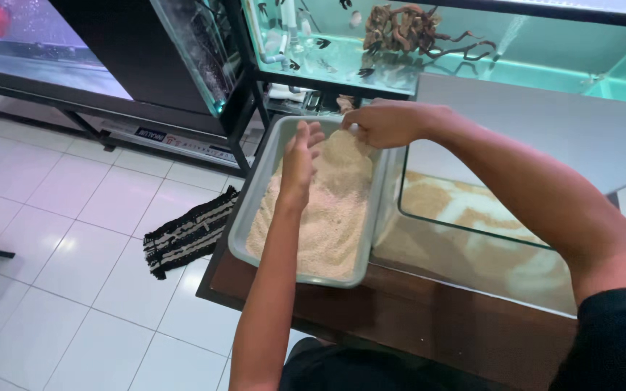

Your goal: The person scoops sand from a plastic tub using a small scoop and pours it into a glass aquarium. They repeat this action multiple times, gradually filling the aquarium with sand.

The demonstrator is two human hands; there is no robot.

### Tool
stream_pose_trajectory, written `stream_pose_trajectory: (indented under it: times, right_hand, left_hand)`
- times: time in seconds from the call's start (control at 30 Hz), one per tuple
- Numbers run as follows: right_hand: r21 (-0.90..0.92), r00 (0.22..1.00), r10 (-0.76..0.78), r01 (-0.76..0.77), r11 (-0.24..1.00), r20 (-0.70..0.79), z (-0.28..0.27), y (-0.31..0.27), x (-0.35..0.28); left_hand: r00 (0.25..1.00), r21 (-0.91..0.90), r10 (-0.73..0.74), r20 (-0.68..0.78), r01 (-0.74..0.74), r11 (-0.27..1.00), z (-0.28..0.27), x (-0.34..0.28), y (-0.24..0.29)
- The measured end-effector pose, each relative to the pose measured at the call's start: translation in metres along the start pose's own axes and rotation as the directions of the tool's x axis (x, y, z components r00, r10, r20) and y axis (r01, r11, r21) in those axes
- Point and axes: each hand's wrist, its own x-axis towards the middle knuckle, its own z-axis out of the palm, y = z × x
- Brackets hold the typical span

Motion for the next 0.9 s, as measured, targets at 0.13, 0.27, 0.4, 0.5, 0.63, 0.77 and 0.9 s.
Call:
stream_pose_trajectory:
  times: [0.13, 0.27, 0.4, 0.5, 0.63, 0.77, 0.9]
  right_hand:
    - [-0.148, 1.000, 0.013, -0.010, 0.989, 0.017, 0.038, 0.005, 0.036]
    - [-0.433, 0.998, -0.042, 0.056, 0.900, 0.042, 0.069, -0.004, 0.061]
    - [-0.560, 0.987, -0.154, 0.101, 0.822, -0.048, 0.075, -0.028, 0.063]
    - [-0.677, 0.927, -0.327, 0.121, 0.726, -0.185, 0.088, -0.026, 0.056]
    - [-0.676, 0.890, -0.390, 0.138, 0.724, -0.237, 0.080, -0.036, 0.038]
    - [-0.581, 0.951, -0.220, 0.055, 0.812, -0.217, 0.051, -0.059, 0.002]
    - [-0.417, 0.962, -0.027, -0.092, 0.904, -0.270, 0.035, -0.054, -0.033]
  left_hand:
    - [0.996, 0.019, -0.081, -0.031, 0.081, 0.997, -0.021, 0.026, -0.045]
    - [0.999, 0.046, -0.040, -0.020, 0.041, 0.998, -0.025, 0.018, -0.047]
    - [1.000, 0.006, -0.009, -0.019, 0.009, 1.000, -0.026, 0.016, -0.056]
    - [0.997, 0.030, -0.070, -0.042, 0.071, 0.997, -0.025, 0.005, -0.045]
    - [0.996, 0.266, -0.079, -0.045, 0.088, 0.960, -0.035, 0.035, -0.103]
    - [0.976, 0.776, -0.198, 0.087, 0.058, 0.628, -0.033, 0.024, -0.139]
    - [0.926, 0.925, -0.305, 0.223, -0.102, 0.367, -0.032, 0.007, -0.155]
